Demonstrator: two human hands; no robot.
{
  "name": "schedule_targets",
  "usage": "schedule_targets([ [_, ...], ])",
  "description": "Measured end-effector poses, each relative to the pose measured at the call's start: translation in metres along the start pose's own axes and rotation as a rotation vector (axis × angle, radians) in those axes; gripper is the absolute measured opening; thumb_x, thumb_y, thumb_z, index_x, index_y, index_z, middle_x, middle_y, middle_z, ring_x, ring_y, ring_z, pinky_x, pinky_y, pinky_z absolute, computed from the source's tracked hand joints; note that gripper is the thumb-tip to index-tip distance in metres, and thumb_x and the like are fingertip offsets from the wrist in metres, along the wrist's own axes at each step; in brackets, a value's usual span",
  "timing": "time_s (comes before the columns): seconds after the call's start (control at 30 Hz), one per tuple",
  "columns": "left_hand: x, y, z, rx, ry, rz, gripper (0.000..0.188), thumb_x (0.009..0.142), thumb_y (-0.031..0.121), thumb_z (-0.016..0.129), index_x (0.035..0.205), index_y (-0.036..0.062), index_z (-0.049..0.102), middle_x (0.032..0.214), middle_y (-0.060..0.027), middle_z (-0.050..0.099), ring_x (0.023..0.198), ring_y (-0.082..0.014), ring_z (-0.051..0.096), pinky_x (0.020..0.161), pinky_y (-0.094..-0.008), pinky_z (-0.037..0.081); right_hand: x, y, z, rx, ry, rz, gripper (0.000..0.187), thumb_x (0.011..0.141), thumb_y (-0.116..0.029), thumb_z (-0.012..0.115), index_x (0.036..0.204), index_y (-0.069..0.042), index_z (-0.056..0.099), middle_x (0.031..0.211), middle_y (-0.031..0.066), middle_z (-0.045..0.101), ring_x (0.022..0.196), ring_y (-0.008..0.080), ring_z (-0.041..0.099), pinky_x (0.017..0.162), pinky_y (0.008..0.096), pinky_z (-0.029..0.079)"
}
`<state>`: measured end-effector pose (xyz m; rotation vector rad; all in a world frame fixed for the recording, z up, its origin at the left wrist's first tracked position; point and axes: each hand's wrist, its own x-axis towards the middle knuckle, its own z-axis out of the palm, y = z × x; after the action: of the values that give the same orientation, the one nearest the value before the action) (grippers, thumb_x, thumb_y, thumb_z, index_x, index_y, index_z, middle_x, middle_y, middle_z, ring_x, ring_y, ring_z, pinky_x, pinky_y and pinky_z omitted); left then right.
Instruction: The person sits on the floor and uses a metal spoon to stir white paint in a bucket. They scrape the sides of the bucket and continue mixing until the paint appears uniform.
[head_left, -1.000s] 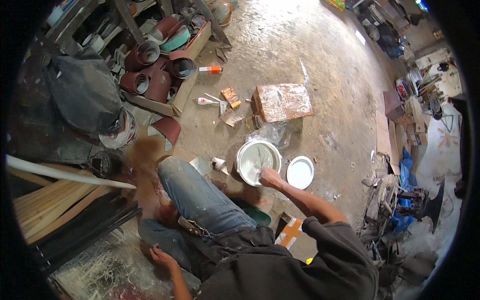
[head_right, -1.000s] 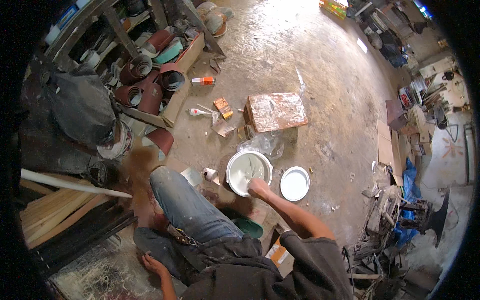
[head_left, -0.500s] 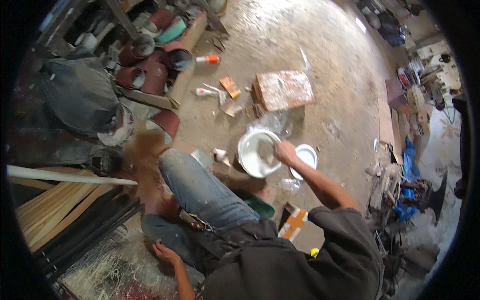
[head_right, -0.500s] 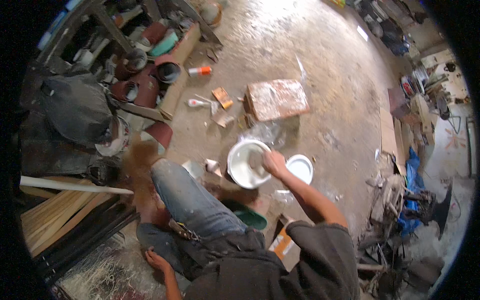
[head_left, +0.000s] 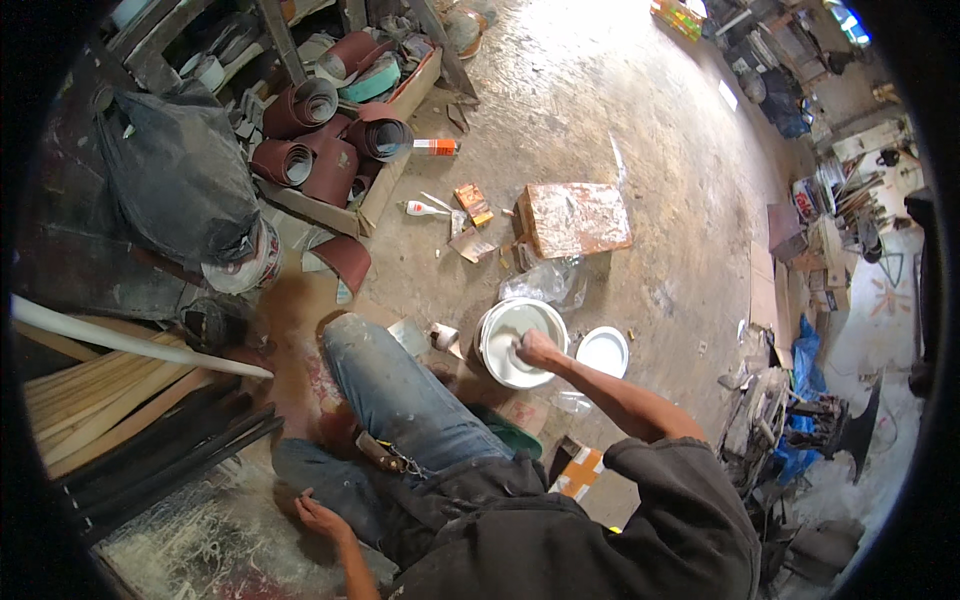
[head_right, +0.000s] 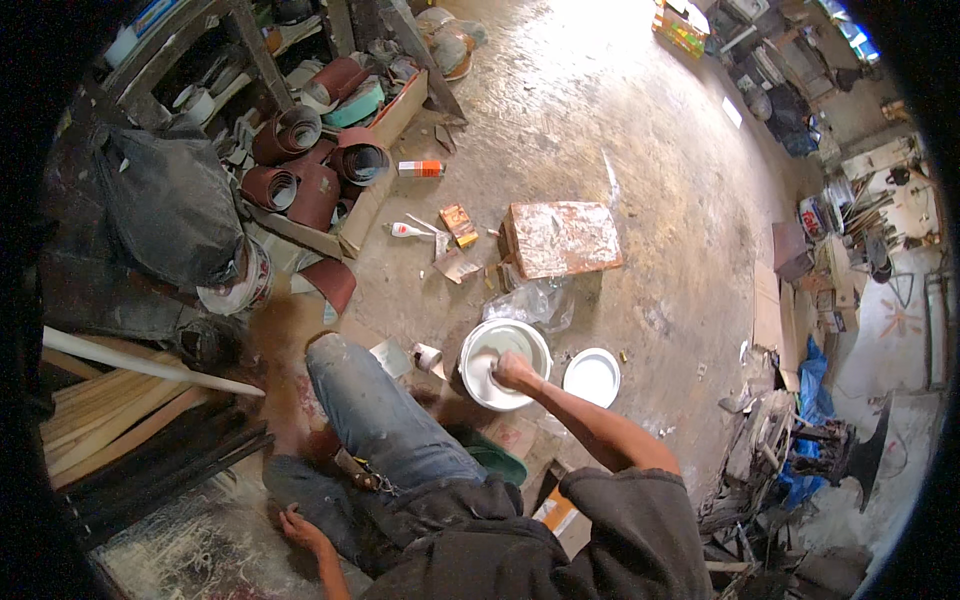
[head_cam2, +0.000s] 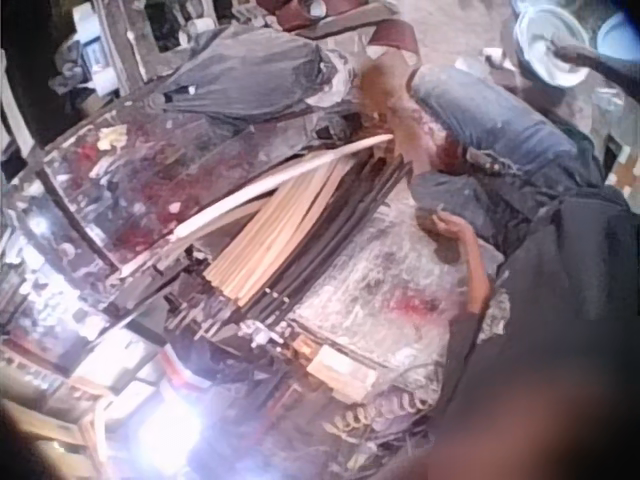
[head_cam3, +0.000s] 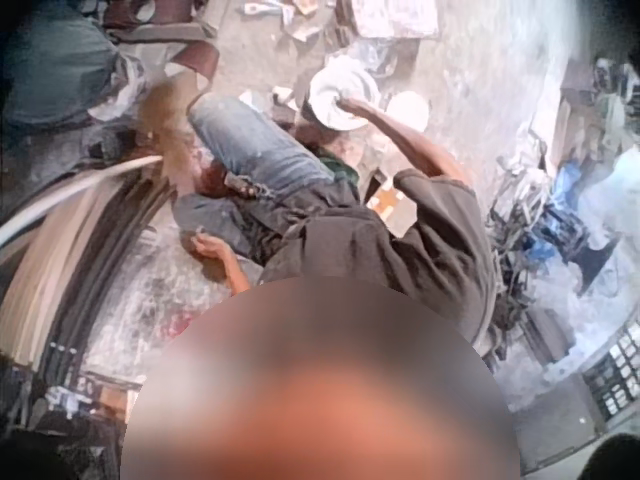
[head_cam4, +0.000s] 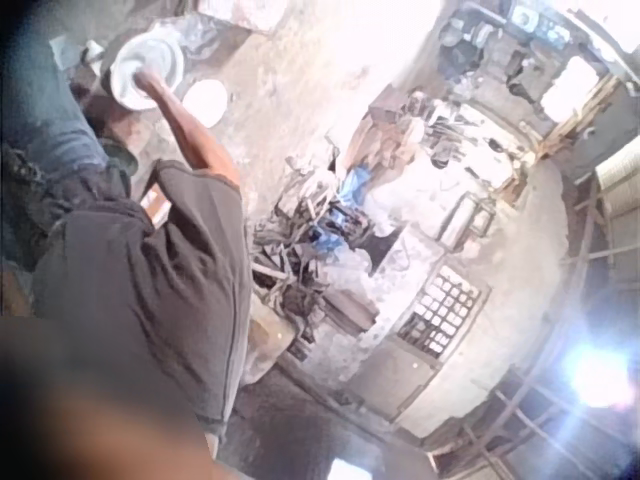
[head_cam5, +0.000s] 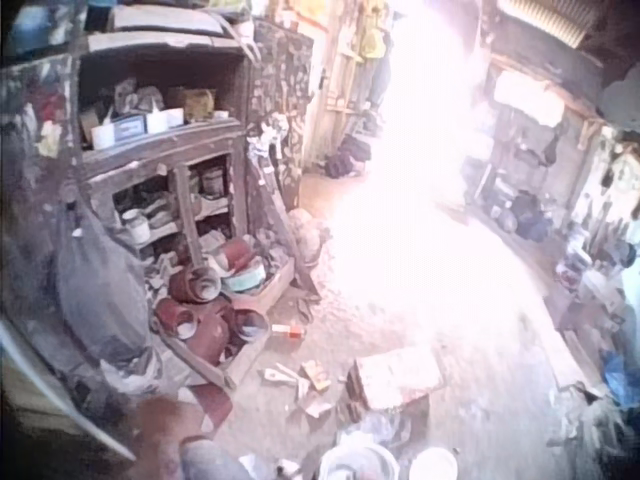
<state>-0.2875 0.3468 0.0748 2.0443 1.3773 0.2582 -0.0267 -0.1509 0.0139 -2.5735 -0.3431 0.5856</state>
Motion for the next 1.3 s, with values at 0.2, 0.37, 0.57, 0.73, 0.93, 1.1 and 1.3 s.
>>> schedule_targets([
  [0.2,-0.004,0.010,-0.007,0.019,-0.038,-0.014,0.045,0.098,0.032,0.036,0.097,-0.0033,0.064,0.111,-0.0202,0.058,0.099,-0.0325,0.055,0.090,-0.0403,0.040,0.002,-0.001,-0.043,-0.335,-0.452,0.322,0.024,0.083,-0.016,0.051,0.091,-0.002,0.069,0.083,0.0271,0.065,0.085,0.0344,0.068,0.073,0.0484,0.054],
  [0.37,-0.010,0.007,0.000,-0.021,0.027,0.011,0.046,0.097,0.032,0.036,0.097,-0.0045,0.064,0.103,-0.0209,0.059,0.089,-0.0327,0.055,0.084,-0.0404,0.041,0.023,0.003,-0.036,-0.250,-0.113,0.197,0.019,0.077,-0.023,0.058,0.073,-0.006,0.067,0.083,0.0192,0.067,0.075,0.0337,0.068,0.059,0.0418,0.054],
  [0.57,-0.014,0.005,0.002,-0.094,0.081,0.137,0.044,0.097,0.030,0.037,0.093,-0.0039,0.065,0.082,-0.0154,0.059,0.072,-0.0281,0.052,0.072,-0.0395,0.041,0.020,0.008,-0.034,-0.263,-0.474,0.167,0.034,0.086,-0.029,0.052,0.106,-0.006,0.066,0.089,0.0217,0.068,0.084,0.0356,0.068,0.071,0.0469,0.054],
  [0.73,-0.014,0.011,0.000,-0.038,0.147,0.065,0.042,0.096,0.030,0.038,0.093,-0.0020,0.065,0.075,-0.0114,0.053,0.067,-0.0240,0.048,0.067,-0.0382,0.039,0.027,-0.009,-0.029,-0.270,-0.497,0.159,0.029,0.083,-0.028,0.052,0.093,-0.007,0.071,0.089,0.0207,0.068,0.081,0.0351,0.068,0.069,0.0450,0.053],
  [0.93,-0.008,0.007,0.000,-0.053,0.123,0.080,0.042,0.096,0.031,0.038,0.093,-0.0010,0.065,0.082,-0.0128,0.055,0.071,-0.0250,0.049,0.070,-0.0381,0.039,0.020,0.024,-0.006,-0.182,-0.398,0.339,0.025,0.086,-0.024,0.050,0.089,-0.007,0.068,0.085,0.0231,0.067,0.078,0.0311,0.069,0.065,0.0443,0.053],
  [1.1,-0.007,0.008,0.004,-0.024,0.080,0.084,0.043,0.096,0.032,0.038,0.092,-0.0025,0.064,0.089,-0.0160,0.058,0.077,-0.0280,0.051,0.075,-0.0388,0.040,0.000,0.035,0.014,-0.156,-0.484,0.514,0.030,0.082,-0.026,0.057,0.102,-0.007,0.069,0.102,0.0195,0.068,0.098,0.0305,0.066,0.081,0.0422,0.052],
  [1.3,-0.016,0.013,-0.005,-0.013,0.017,0.078,0.044,0.096,0.032,0.037,0.093,-0.0029,0.064,0.093,-0.0167,0.055,0.080,-0.0292,0.050,0.079,-0.0402,0.040,-0.008,0.036,-0.012,-0.293,-0.116,0.543,0.026,0.077,-0.027,0.060,0.081,-0.002,0.068,0.084,0.0218,0.068,0.079,0.0371,0.068,0.070,0.0468,0.053],
])
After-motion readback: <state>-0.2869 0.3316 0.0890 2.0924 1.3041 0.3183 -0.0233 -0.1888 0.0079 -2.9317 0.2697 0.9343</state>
